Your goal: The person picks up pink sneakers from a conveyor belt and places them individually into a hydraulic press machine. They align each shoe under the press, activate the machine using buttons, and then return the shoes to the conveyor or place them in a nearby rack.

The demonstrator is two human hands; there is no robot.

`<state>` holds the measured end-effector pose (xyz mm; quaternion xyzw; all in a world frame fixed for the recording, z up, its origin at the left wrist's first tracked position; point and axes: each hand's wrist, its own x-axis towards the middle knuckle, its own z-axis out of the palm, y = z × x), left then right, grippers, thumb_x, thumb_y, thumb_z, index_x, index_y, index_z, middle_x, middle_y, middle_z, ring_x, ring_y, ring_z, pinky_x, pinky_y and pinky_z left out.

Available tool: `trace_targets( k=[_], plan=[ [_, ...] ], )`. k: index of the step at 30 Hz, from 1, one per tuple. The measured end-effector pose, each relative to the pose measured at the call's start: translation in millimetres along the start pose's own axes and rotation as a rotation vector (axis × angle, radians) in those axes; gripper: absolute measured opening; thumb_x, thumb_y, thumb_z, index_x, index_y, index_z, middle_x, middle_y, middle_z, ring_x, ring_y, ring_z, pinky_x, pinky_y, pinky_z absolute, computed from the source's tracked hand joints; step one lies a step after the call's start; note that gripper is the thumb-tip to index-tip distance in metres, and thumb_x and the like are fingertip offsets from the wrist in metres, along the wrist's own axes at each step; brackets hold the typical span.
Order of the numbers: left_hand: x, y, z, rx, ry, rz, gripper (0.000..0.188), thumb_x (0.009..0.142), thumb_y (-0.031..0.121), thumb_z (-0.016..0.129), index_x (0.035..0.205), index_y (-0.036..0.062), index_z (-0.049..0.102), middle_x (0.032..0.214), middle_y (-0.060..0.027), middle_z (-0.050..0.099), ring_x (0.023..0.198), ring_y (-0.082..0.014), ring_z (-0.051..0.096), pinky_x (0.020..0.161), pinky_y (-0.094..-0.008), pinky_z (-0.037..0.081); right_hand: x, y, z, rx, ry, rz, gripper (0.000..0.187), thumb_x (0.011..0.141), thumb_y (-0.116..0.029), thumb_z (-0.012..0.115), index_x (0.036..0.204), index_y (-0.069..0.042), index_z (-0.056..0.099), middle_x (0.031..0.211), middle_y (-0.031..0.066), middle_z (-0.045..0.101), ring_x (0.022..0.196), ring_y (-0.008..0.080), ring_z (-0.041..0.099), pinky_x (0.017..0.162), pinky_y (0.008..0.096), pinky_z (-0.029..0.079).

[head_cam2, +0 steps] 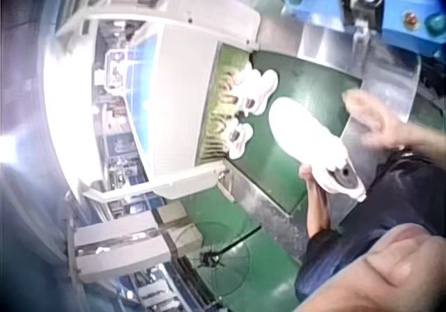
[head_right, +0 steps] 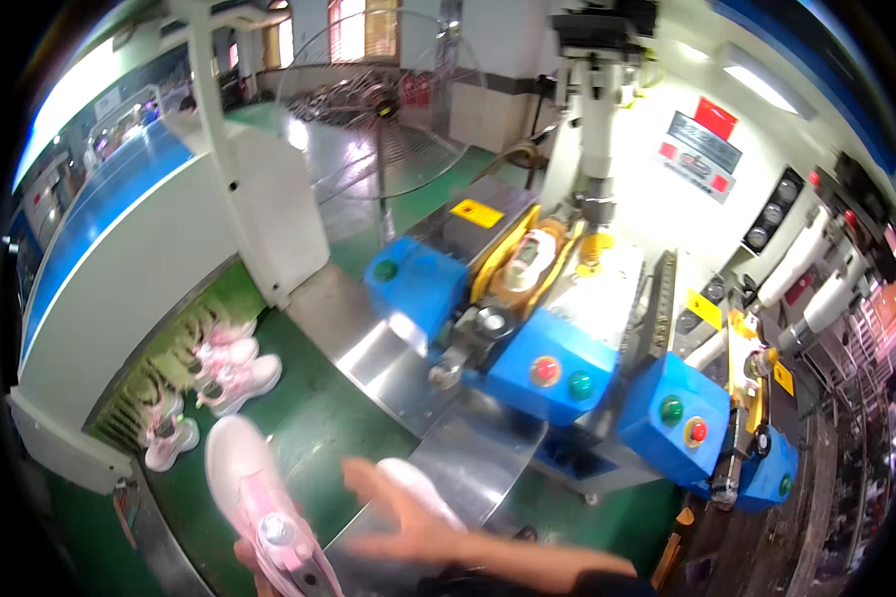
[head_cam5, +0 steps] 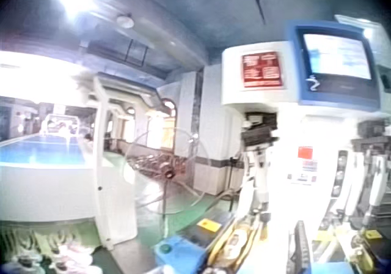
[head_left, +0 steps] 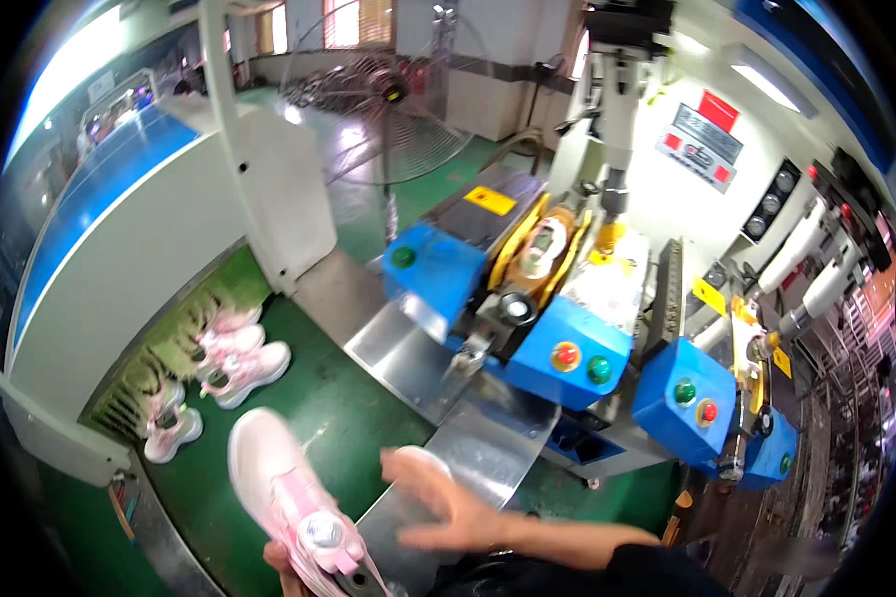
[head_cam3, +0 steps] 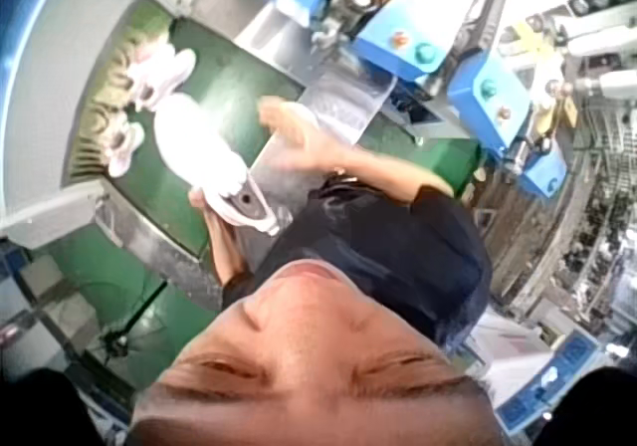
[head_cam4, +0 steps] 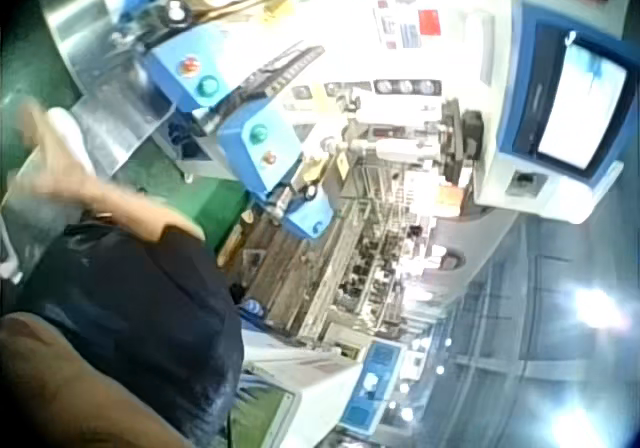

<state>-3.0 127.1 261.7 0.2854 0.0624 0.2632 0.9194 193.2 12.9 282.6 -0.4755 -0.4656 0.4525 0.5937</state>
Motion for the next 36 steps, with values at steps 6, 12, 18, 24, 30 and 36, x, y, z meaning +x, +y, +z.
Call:
trace_targets(
  k=[6, 12, 18, 24, 30, 36],
  plan=[
    [52, -93, 50, 0.106, 0.024, -0.072, 0.054, 0.086, 0.031, 0.059, 0.124, -0.004, 0.045, 0.112, -0.0134, 0.058, 0.099, -0.0193, 0.057, 0.08, -0.0303, 0.047, -75, -23, -16, -0.233, 0.289, 0.01, 0.086, 0.078, -0.023, 0.076, 0.14, 0.002, 0.023, 0.134, 0.0166, 0.04, 0.129, 0.0239, 0.037, 0.106, 0.0345, 0.03],
    [95, -215, 79, 0.372, 0.315, -0.094, 0.055, 0.089, 0.028, 0.058, 0.13, -0.0045, 0.041, 0.125, -0.0141, 0.052, 0.114, -0.0208, 0.05, 0.097, -0.0313, 0.04, -151, -22, -110, -0.229, 0.59, 0.103, 0.068, 0.077, -0.018, 0.075, 0.13, 0.002, 0.038, 0.12, 0.0097, 0.051, 0.111, 0.0173, 0.05, 0.097, 0.0324, 0.039],
    [261, -219, 106, 0.78, 0.166, 0.216, 0.053, 0.093, 0.02, 0.055, 0.134, -0.0049, 0.034, 0.134, -0.0166, 0.046, 0.123, -0.0214, 0.045, 0.104, -0.0327, 0.034, -166, -50, -182, -0.027, 0.706, 0.154, 0.051, 0.076, -0.015, 0.074, 0.119, 0.001, 0.05, 0.111, 0.0075, 0.058, 0.103, 0.0168, 0.055, 0.092, 0.0322, 0.042],
    [550, -270, 41, 1.426, -0.094, -0.037, 0.074, 0.081, 0.035, 0.065, 0.131, -0.0091, 0.032, 0.119, -0.035, 0.05, 0.11, -0.0456, 0.051, 0.094, -0.0435, 0.042, -123, -77, -199, 0.158, 0.847, 0.377, 0.027, 0.076, -0.01, 0.072, 0.099, -0.001, 0.062, 0.076, 0.0003, 0.062, 0.066, 0.0086, 0.057, 0.06, 0.0249, 0.047],
    [599, -297, 32, 1.702, -0.364, 0.357, 0.06, 0.082, 0.026, 0.058, 0.129, -0.0054, 0.038, 0.111, -0.034, 0.055, 0.103, -0.048, 0.053, 0.09, -0.0472, 0.043, -89, -76, -228, -0.005, 0.959, 0.413, 0.053, 0.073, -0.019, 0.076, 0.116, 0.003, 0.054, 0.105, 0.0104, 0.061, 0.098, 0.0184, 0.056, 0.087, 0.0339, 0.045],
    [572, -164, 104, 0.767, -0.222, -0.408, 0.039, 0.086, 0.012, 0.058, 0.122, -0.0027, 0.053, 0.102, -0.0099, 0.063, 0.091, -0.0154, 0.06, 0.083, -0.032, 0.048, -66, -73, -247, -0.109, 1.022, 0.51, 0.038, 0.076, -0.017, 0.073, 0.107, 0.001, 0.058, 0.09, 0.0045, 0.062, 0.082, 0.0141, 0.058, 0.075, 0.0296, 0.048]
  ],
)
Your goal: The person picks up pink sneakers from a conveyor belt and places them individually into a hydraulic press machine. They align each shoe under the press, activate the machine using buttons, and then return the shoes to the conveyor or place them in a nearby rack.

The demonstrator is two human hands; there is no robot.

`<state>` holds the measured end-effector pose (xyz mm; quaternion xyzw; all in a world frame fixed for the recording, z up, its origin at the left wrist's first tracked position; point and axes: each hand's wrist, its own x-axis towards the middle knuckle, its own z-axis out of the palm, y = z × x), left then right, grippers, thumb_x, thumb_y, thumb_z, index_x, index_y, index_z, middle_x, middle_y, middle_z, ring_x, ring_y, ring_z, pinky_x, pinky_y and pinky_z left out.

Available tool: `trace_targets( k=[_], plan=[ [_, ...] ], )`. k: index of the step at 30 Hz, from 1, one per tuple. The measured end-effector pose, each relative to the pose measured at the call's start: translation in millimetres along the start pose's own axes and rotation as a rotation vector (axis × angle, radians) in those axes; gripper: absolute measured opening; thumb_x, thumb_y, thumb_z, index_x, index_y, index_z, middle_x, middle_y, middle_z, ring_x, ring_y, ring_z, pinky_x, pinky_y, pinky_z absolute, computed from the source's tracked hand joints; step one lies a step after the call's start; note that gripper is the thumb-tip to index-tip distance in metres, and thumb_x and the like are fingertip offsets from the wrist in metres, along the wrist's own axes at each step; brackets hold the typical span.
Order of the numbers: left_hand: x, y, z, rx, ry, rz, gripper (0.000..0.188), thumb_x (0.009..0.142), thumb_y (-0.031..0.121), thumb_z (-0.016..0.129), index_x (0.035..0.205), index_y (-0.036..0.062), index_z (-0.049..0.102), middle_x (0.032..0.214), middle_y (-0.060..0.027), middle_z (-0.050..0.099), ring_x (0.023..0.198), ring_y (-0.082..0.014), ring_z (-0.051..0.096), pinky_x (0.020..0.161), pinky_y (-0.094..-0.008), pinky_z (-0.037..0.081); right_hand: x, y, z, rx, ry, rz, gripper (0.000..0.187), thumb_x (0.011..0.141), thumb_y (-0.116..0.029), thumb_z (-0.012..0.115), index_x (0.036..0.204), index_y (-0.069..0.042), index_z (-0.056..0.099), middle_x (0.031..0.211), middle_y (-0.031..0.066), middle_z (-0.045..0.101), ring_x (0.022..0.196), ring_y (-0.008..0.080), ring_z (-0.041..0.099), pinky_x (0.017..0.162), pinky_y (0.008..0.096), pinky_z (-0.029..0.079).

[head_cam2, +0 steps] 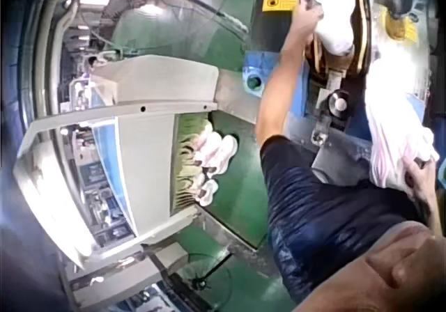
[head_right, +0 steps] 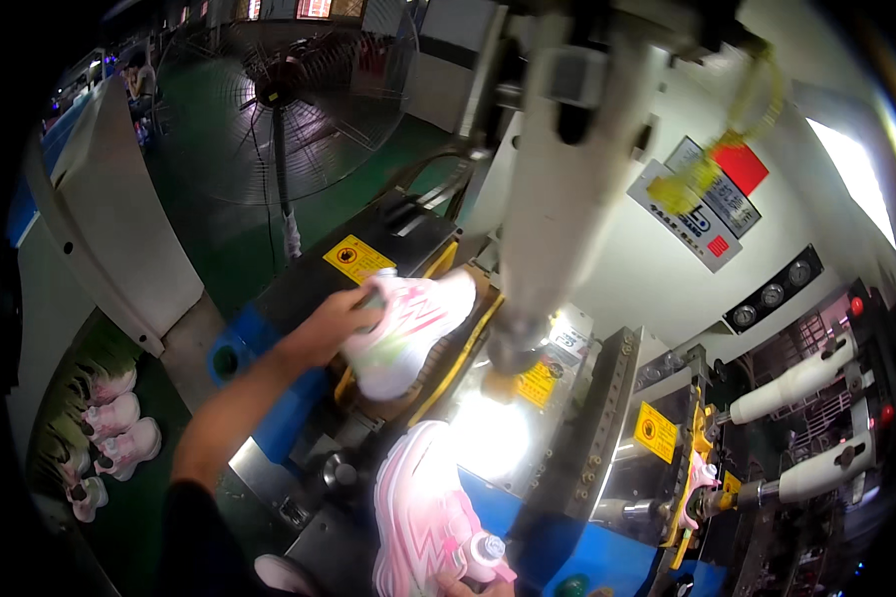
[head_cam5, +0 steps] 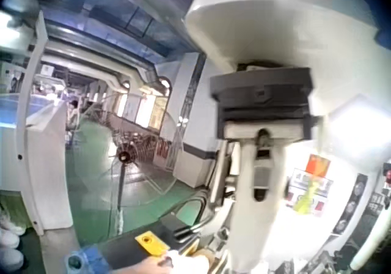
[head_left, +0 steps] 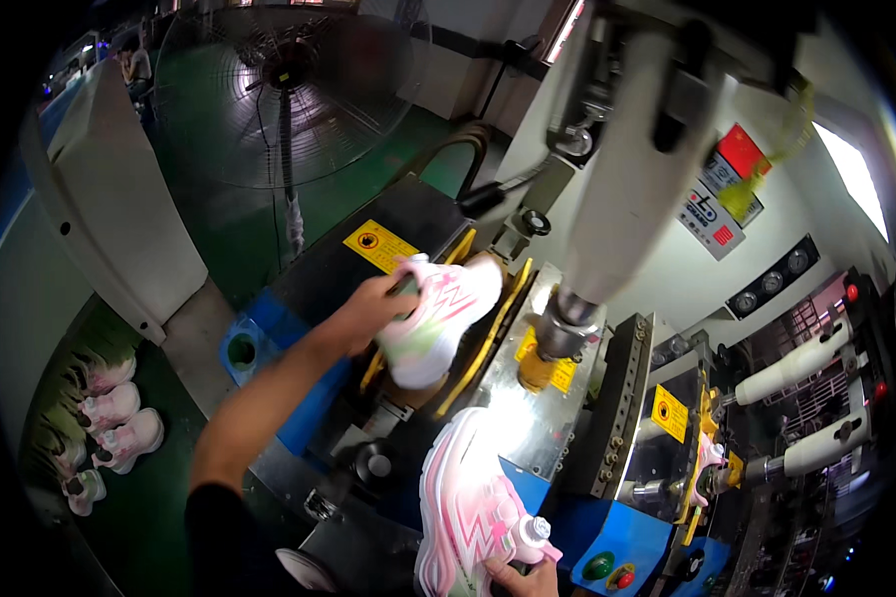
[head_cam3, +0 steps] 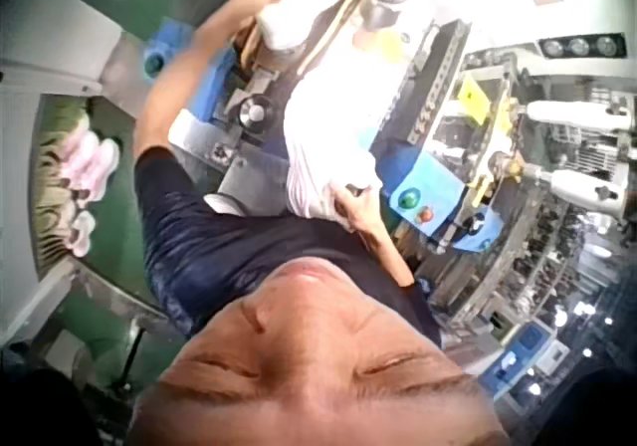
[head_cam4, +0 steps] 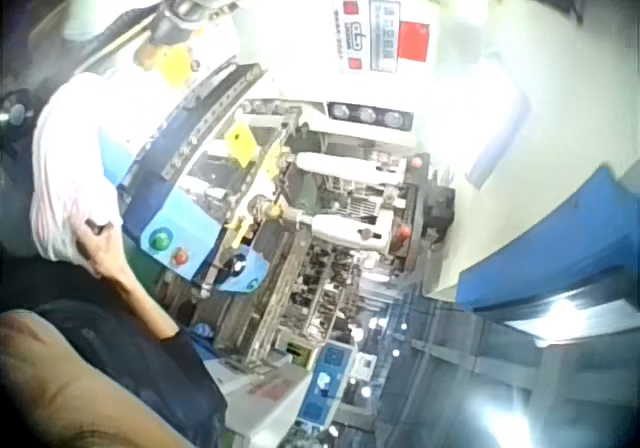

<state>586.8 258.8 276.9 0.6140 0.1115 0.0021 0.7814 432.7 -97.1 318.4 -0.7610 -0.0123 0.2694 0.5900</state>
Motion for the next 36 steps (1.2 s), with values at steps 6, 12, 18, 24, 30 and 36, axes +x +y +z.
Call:
trace_targets(
  k=[6, 12, 18, 24, 30, 36],
  plan=[
    [-173, -66, -62, -0.513, 0.527, 0.285, 0.05, 0.085, 0.014, 0.061, 0.13, -0.0007, 0.044, 0.117, -0.0136, 0.056, 0.105, -0.0222, 0.058, 0.089, -0.0319, 0.048, 106, -71, 53, 0.212, -0.04, 0.346, 0.031, 0.084, -0.014, 0.063, 0.111, 0.0, 0.058, 0.1, 0.0093, 0.063, 0.089, 0.0184, 0.061, 0.084, 0.0322, 0.049],
    [-293, -144, -123, -0.559, 0.762, 0.45, 0.051, 0.091, 0.022, 0.05, 0.135, -0.0017, 0.039, 0.131, -0.0172, 0.049, 0.117, -0.0303, 0.05, 0.097, -0.0422, 0.044, 324, -62, 53, -0.009, 0.102, 0.026, 0.035, 0.081, -0.014, 0.064, 0.111, 0.0, 0.052, 0.097, 0.012, 0.062, 0.083, 0.0231, 0.065, 0.073, 0.0363, 0.054],
    [-331, -174, -103, -0.382, 1.027, 0.222, 0.051, 0.091, 0.021, 0.049, 0.134, -0.0026, 0.039, 0.131, -0.0171, 0.048, 0.117, -0.0298, 0.05, 0.097, -0.0419, 0.044, 355, -15, 142, -0.688, 0.663, -0.459, 0.06, 0.077, -0.02, 0.065, 0.124, 0.005, 0.036, 0.122, 0.0307, 0.041, 0.109, 0.0396, 0.049, 0.094, 0.0446, 0.041],
    [-344, -178, -86, -0.35, 1.027, 0.148, 0.05, 0.09, 0.019, 0.048, 0.134, -0.0034, 0.039, 0.132, -0.017, 0.048, 0.117, -0.0293, 0.051, 0.097, -0.0415, 0.044, 341, -33, 132, -0.631, 0.615, -0.442, 0.069, 0.075, -0.014, 0.063, 0.133, 0.005, 0.032, 0.126, 0.0279, 0.041, 0.112, 0.0453, 0.047, 0.099, 0.046, 0.039],
    [-348, -171, -54, -0.321, 0.941, 0.168, 0.049, 0.09, 0.018, 0.047, 0.134, -0.0043, 0.039, 0.132, -0.0169, 0.047, 0.117, -0.0288, 0.051, 0.097, -0.0411, 0.044, 341, -35, 114, -0.586, 0.511, -0.335, 0.068, 0.075, -0.021, 0.061, 0.13, 0.004, 0.032, 0.127, 0.0278, 0.039, 0.114, 0.0459, 0.043, 0.1, 0.0468, 0.037],
    [-396, -174, -12, -0.228, 0.956, 0.286, 0.049, 0.09, 0.017, 0.046, 0.133, -0.0051, 0.038, 0.133, -0.0168, 0.047, 0.116, -0.0282, 0.051, 0.097, -0.0407, 0.044, 199, -25, 94, -0.925, 0.13, -0.907, 0.076, 0.083, -0.033, 0.062, 0.137, 0.009, 0.027, 0.135, 0.0304, 0.038, 0.125, 0.0438, 0.038, 0.103, 0.042, 0.035]
  ],
)
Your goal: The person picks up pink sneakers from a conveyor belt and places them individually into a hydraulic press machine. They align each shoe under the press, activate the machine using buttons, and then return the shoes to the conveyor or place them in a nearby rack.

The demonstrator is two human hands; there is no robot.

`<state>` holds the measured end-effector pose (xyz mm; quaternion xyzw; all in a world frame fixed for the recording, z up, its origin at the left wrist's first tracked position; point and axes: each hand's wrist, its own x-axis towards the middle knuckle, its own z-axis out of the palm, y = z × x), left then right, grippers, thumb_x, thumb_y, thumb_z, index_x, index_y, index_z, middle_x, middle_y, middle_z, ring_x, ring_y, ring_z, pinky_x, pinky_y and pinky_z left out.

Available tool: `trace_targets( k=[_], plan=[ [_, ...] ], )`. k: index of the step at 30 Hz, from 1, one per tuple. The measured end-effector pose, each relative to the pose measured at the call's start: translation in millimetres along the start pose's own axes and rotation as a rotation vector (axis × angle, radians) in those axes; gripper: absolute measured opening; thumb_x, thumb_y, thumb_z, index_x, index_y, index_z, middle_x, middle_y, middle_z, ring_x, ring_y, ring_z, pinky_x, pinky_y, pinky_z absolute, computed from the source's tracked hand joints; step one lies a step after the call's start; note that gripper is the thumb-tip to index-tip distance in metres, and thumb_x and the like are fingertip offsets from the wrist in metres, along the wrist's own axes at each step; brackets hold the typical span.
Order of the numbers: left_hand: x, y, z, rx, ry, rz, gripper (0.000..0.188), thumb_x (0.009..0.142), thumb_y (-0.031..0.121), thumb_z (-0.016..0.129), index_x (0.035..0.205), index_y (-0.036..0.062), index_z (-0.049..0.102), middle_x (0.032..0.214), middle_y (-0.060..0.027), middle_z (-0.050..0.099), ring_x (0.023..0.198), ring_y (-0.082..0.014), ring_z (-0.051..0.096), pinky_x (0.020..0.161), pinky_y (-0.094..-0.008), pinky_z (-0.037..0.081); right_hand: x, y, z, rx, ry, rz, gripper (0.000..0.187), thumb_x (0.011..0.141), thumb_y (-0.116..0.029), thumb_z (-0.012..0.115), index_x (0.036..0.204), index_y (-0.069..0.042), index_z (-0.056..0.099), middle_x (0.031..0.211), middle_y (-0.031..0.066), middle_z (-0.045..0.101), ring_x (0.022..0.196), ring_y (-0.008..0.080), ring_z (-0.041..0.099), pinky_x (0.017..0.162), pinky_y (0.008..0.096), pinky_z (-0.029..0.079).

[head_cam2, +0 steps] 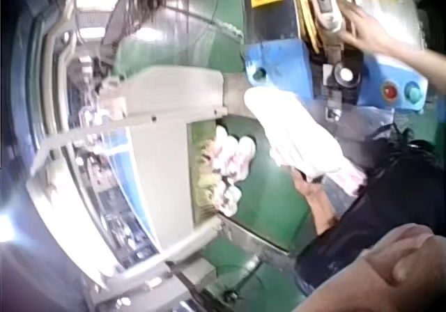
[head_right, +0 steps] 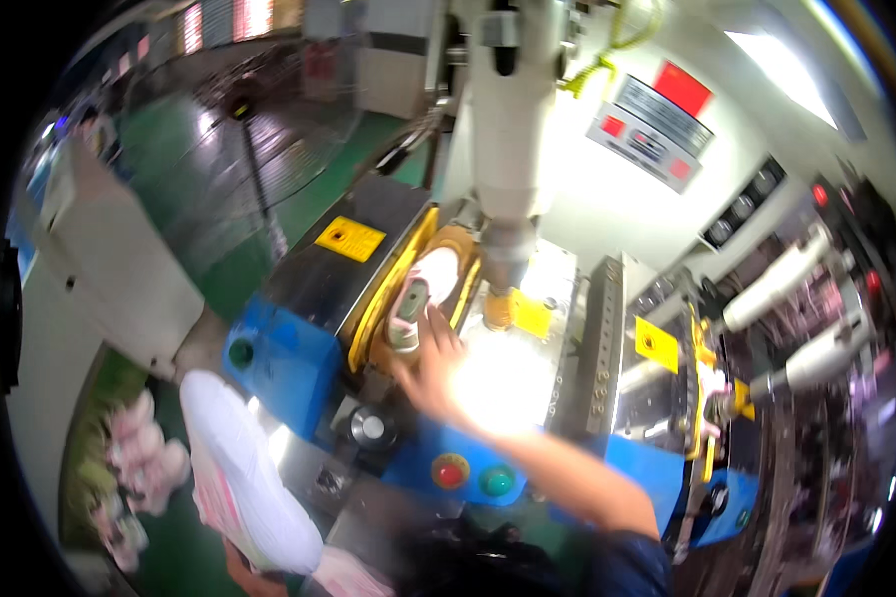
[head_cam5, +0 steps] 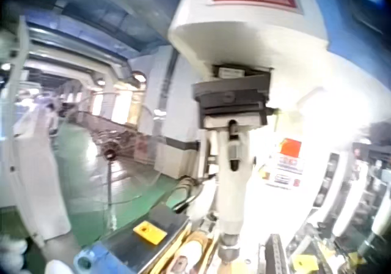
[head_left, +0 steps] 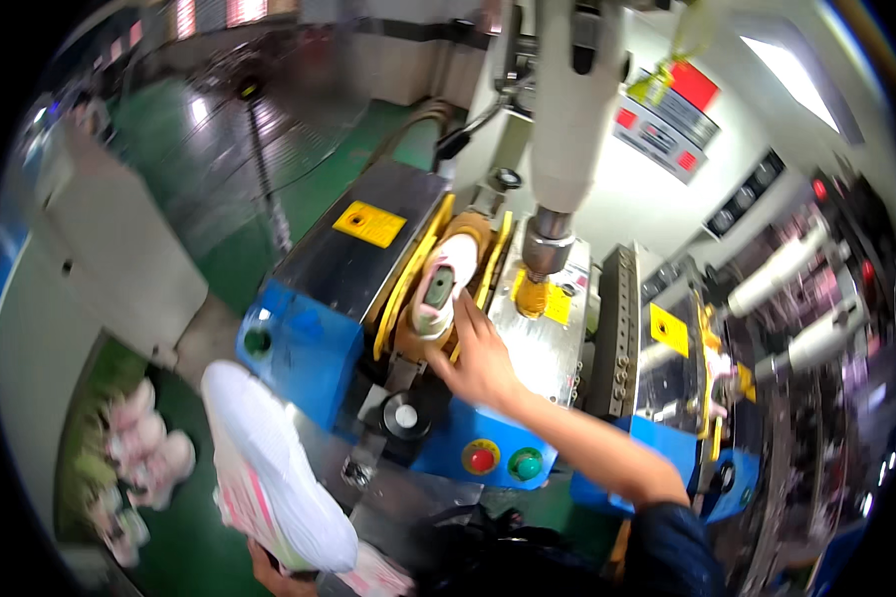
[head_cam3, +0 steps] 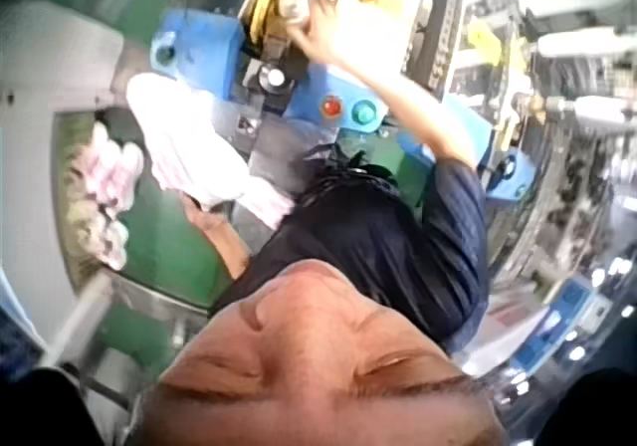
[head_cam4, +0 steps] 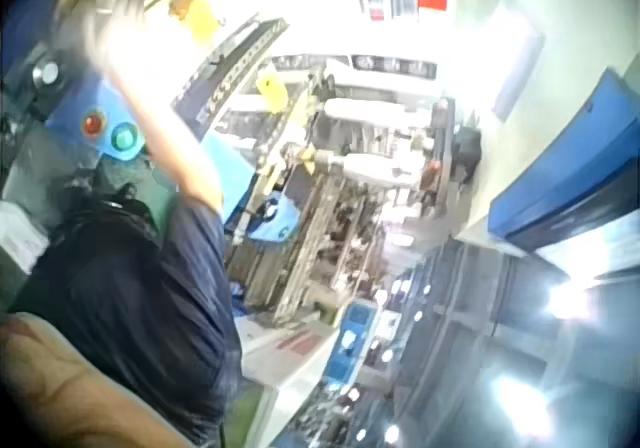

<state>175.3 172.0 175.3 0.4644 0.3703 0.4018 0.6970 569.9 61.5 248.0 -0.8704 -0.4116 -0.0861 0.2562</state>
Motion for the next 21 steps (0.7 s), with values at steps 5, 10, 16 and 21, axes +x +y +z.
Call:
trace_targets(
  k=[5, 10, 16, 21],
  plan=[
    [-47, 12, 66, -0.499, -0.086, -0.172, 0.057, 0.086, 0.021, 0.051, 0.137, 0.0015, 0.035, 0.13, -0.0135, 0.05, 0.118, -0.0297, 0.051, 0.1, -0.043, 0.042, -191, 26, -75, -0.272, -0.282, -0.105, 0.08, 0.076, -0.03, 0.072, 0.135, 0.007, 0.033, 0.142, 0.0259, 0.033, 0.131, 0.0419, 0.033, 0.106, 0.0555, 0.024],
    [-101, 34, 98, -0.44, -0.079, -0.072, 0.058, 0.083, 0.013, 0.056, 0.136, -0.0003, 0.036, 0.128, -0.0139, 0.052, 0.117, -0.0265, 0.052, 0.099, -0.039, 0.042, -201, -14, -86, 0.235, -0.264, 0.169, 0.08, 0.077, -0.03, 0.071, 0.139, 0.003, 0.032, 0.143, 0.0256, 0.031, 0.134, 0.038, 0.03, 0.11, 0.047, 0.023],
    [-214, 47, 110, 0.406, -0.379, 0.01, 0.06, 0.08, 0.012, 0.067, 0.132, -0.003, 0.04, 0.129, -0.016, 0.049, 0.117, -0.0218, 0.048, 0.1, -0.0363, 0.039, -270, -45, -73, 1.505, -0.698, 0.351, 0.084, 0.075, -0.033, 0.074, 0.138, 0.004, 0.033, 0.133, 0.0165, 0.047, 0.124, 0.0281, 0.045, 0.106, 0.039, 0.033],
    [-276, 62, 125, 0.266, -0.515, 0.083, 0.077, 0.077, 0.026, 0.073, 0.137, -0.002, 0.034, 0.141, -0.02, 0.035, 0.131, -0.0297, 0.035, 0.109, -0.0411, 0.024, -334, -34, -70, 2.104, -0.953, 0.651, 0.093, 0.066, -0.037, 0.08, 0.137, 0.0, 0.033, 0.127, 0.0117, 0.052, 0.117, 0.0236, 0.05, 0.101, 0.0374, 0.04]
  ],
)
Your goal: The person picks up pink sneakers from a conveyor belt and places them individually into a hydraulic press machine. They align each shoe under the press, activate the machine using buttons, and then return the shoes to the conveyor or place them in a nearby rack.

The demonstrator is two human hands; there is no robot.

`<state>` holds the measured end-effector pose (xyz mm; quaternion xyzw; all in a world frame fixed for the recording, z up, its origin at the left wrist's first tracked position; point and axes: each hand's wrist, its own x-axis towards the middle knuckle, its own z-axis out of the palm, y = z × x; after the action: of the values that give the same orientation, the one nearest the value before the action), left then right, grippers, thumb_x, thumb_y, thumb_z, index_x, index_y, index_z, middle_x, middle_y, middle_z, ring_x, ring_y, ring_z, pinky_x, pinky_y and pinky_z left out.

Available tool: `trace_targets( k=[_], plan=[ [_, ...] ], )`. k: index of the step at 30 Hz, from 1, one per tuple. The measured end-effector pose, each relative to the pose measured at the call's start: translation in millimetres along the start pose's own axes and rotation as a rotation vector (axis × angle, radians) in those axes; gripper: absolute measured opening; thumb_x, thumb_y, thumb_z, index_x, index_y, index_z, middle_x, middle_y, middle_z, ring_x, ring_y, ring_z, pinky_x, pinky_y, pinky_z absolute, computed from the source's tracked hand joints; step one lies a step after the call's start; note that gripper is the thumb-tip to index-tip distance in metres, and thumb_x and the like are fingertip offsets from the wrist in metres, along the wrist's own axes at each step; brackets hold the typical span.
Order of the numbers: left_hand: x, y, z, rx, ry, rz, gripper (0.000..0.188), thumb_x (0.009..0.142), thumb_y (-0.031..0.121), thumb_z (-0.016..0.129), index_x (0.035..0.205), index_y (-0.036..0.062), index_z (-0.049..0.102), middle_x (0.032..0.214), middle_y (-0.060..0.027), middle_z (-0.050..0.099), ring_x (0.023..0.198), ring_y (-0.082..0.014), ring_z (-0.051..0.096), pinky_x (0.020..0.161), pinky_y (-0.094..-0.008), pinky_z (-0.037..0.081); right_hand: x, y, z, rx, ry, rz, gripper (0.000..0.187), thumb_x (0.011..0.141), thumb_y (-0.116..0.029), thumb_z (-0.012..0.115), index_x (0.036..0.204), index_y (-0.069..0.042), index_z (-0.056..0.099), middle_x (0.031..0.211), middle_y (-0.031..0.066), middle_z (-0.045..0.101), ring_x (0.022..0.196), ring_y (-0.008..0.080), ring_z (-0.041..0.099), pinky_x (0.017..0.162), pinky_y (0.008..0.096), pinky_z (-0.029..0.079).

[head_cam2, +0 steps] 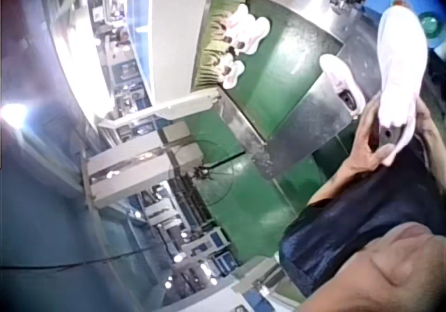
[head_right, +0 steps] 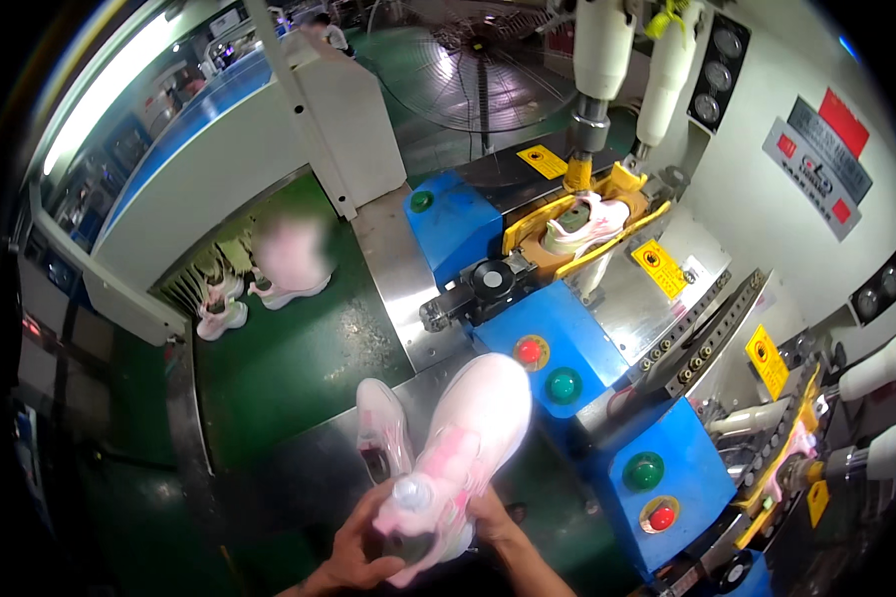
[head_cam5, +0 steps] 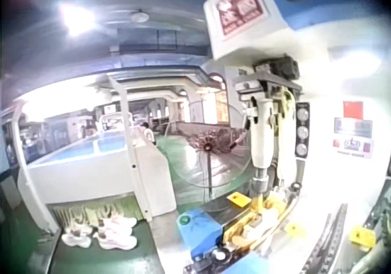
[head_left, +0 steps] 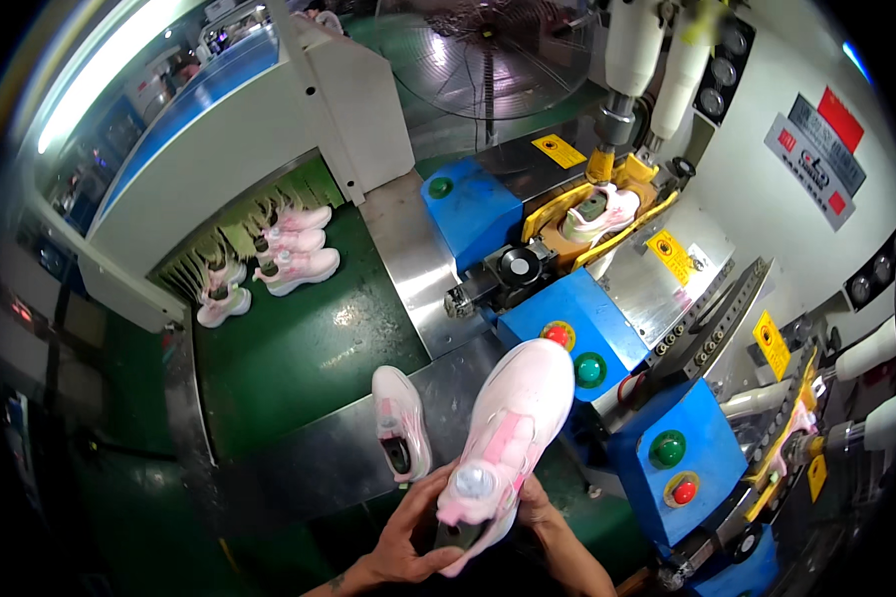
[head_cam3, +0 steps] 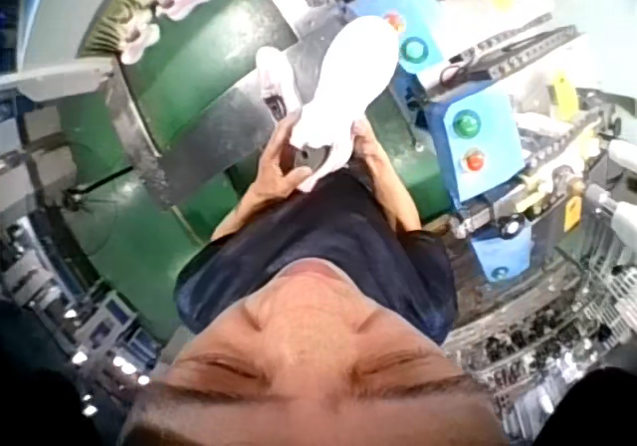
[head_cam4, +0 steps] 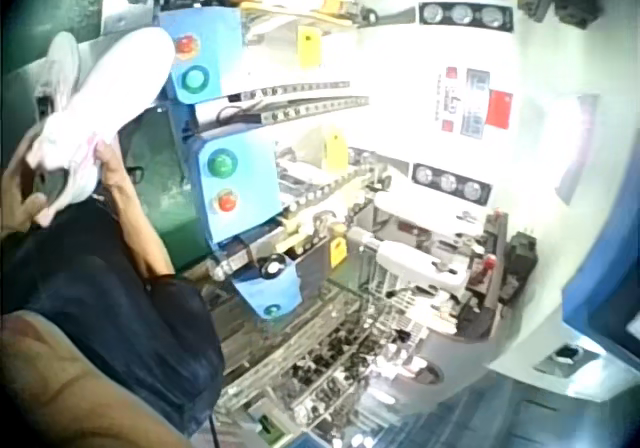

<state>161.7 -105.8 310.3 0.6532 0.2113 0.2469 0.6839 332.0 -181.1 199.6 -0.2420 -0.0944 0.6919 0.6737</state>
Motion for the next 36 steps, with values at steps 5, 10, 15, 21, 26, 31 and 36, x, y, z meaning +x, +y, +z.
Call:
trace_targets(
  k=[5, 10, 15, 21, 26, 31, 36],
  plan=[
    [16, 4, -28, 0.5, -0.287, 0.606, 0.071, 0.074, 0.044, 0.073, 0.128, 0.0062, 0.047, 0.136, -0.0155, 0.043, 0.129, -0.0358, 0.035, 0.104, -0.049, 0.023, -1, 11, 9, -0.392, -0.152, -0.014, 0.09, 0.066, -0.037, 0.079, 0.137, -0.002, 0.035, 0.128, 0.0108, 0.051, 0.116, 0.0208, 0.05, 0.1, 0.0355, 0.041],
    [7, -60, -43, 0.532, -0.043, 1.216, 0.036, 0.082, 0.01, 0.062, 0.116, 0.0058, 0.053, 0.12, -0.0014, 0.056, 0.099, -0.0192, 0.055, 0.094, -0.0386, 0.035, 12, 33, 41, -0.465, -0.027, 0.044, 0.084, 0.071, -0.038, 0.076, 0.137, -0.002, 0.036, 0.129, 0.0106, 0.05, 0.116, 0.0201, 0.051, 0.1, 0.0352, 0.041],
    [-7, -84, -104, 0.474, -0.219, 1.196, 0.04, 0.079, 0.025, 0.068, 0.112, 0.0063, 0.056, 0.109, -0.0001, 0.062, 0.103, -0.0196, 0.055, 0.093, -0.0416, 0.033, 43, 65, 50, -0.458, 0.049, 0.095, 0.078, 0.076, -0.038, 0.072, 0.136, -0.003, 0.037, 0.129, 0.0103, 0.05, 0.116, 0.0194, 0.051, 0.1, 0.0349, 0.041],
    [15, 7, -142, 0.338, -0.397, 0.673, 0.034, 0.08, 0.032, 0.07, 0.103, 0.008, 0.059, 0.1, -0.0017, 0.066, 0.1, -0.0261, 0.059, 0.092, -0.0416, 0.032, 64, 93, 54, -0.421, 0.044, 0.205, 0.071, 0.082, -0.038, 0.067, 0.136, -0.003, 0.037, 0.13, 0.01, 0.05, 0.115, 0.0185, 0.051, 0.1, 0.0346, 0.042],
    [35, 11, -138, -0.405, 0.189, -0.012, 0.015, 0.094, 0.015, 0.052, 0.096, 0.0011, 0.047, 0.089, -0.0069, 0.057, 0.083, -0.0142, 0.054, 0.081, -0.0313, 0.044, 83, 91, 104, 0.065, 0.142, 0.299, 0.056, 0.094, -0.043, 0.047, 0.134, -0.005, 0.04, 0.124, 0.0092, 0.053, 0.108, 0.0174, 0.055, 0.094, 0.0321, 0.046],
    [20, 20, -125, -0.433, 0.214, -0.107, 0.017, 0.099, 0.02, 0.045, 0.095, 0.0034, 0.049, 0.088, -0.0059, 0.056, 0.08, -0.0125, 0.054, 0.076, -0.0284, 0.045, 65, 99, 118, 0.135, 0.186, 0.287, 0.058, 0.094, -0.048, 0.046, 0.134, -0.006, 0.041, 0.123, 0.0091, 0.054, 0.107, 0.018, 0.055, 0.092, 0.033, 0.046],
    [-4, 17, -103, -0.43, 0.306, -0.209, 0.017, 0.098, 0.02, 0.047, 0.093, 0.0041, 0.05, 0.088, -0.0046, 0.057, 0.079, -0.0117, 0.054, 0.075, -0.0271, 0.046, 43, 115, 112, 0.14, 0.136, 0.282, 0.057, 0.094, -0.047, 0.045, 0.133, -0.006, 0.042, 0.123, 0.0086, 0.053, 0.107, 0.0182, 0.055, 0.093, 0.0325, 0.045]
  ],
)
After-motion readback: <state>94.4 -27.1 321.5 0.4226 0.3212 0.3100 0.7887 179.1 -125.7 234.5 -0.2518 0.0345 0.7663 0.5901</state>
